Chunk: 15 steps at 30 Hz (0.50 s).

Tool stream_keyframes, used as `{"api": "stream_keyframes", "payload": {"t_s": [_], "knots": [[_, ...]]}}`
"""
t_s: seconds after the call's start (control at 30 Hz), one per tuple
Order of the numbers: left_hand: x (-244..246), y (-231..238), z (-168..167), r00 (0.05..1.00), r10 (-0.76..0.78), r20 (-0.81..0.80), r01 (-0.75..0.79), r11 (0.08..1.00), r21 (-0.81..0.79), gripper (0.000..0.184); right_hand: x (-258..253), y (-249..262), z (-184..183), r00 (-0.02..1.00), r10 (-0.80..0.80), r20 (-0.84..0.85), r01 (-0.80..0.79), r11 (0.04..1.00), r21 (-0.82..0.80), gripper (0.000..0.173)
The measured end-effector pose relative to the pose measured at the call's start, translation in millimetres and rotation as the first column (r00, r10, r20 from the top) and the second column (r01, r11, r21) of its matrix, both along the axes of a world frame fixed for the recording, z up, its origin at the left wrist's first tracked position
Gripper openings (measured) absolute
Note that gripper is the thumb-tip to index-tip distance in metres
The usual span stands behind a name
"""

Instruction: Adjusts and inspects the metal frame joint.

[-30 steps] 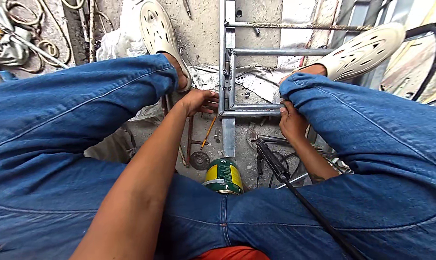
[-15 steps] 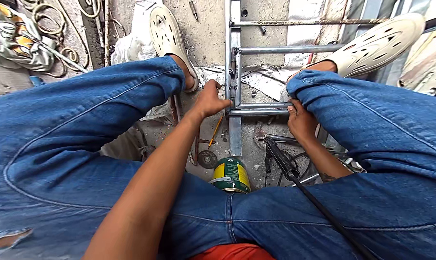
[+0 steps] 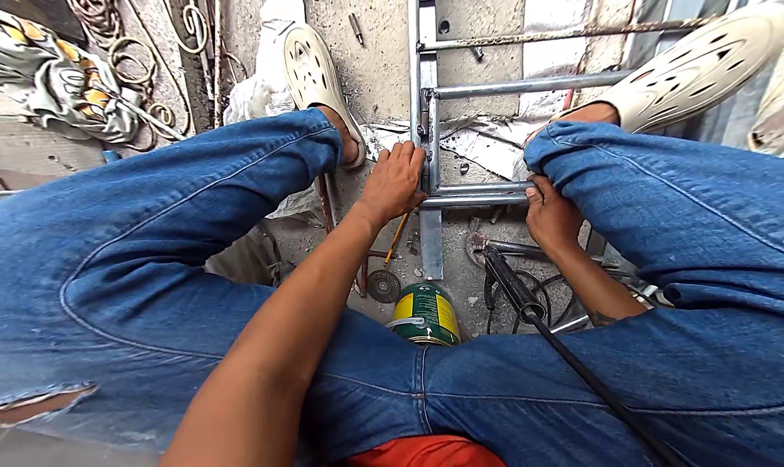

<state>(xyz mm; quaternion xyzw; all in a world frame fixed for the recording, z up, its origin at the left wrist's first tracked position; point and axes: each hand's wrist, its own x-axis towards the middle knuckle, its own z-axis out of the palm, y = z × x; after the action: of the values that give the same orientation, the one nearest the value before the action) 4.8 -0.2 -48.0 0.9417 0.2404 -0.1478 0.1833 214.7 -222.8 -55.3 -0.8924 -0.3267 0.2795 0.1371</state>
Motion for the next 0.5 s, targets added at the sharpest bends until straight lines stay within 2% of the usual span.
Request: {"api": "stream_keyframes", "payload": {"t_s": [0.1, 0.17, 0.27, 0.5], "knots": [[-0.2, -2.1, -2.6, 0.996, -0.071, 0.049, 0.070, 0.997, 0.038, 0.060, -0.4, -0.7, -0.9, 1.000, -0.004, 0.009, 0.004, 1.000, -0.005, 0.036], [-4.1, -3.3, -6.1, 0.985, -0.096, 0.141, 0.087, 0.994, 0.068, 0.056, 0.0, 0.0, -0.1, 1.000, 0.003, 0.011, -0.003, 1.000, -0.007, 0.037], [-11.2, -4.7, -12.8, 0.979, -0.033, 0.200, 0.022, 0.998, 0.059, 0.060, -0.6, 1.0, 0.7, 1.000, 0.005, 0.003, -0.005, 1.000, -0.009, 0.037], [-16.5, -3.9, -16.0, 0.981, 0.025, 0.195, -0.041, 0.996, 0.079, 0.063, 0.6, 1.0, 0.5, 0.999, 0.028, 0.029, -0.028, 0.999, -0.021, 0.036]]}}
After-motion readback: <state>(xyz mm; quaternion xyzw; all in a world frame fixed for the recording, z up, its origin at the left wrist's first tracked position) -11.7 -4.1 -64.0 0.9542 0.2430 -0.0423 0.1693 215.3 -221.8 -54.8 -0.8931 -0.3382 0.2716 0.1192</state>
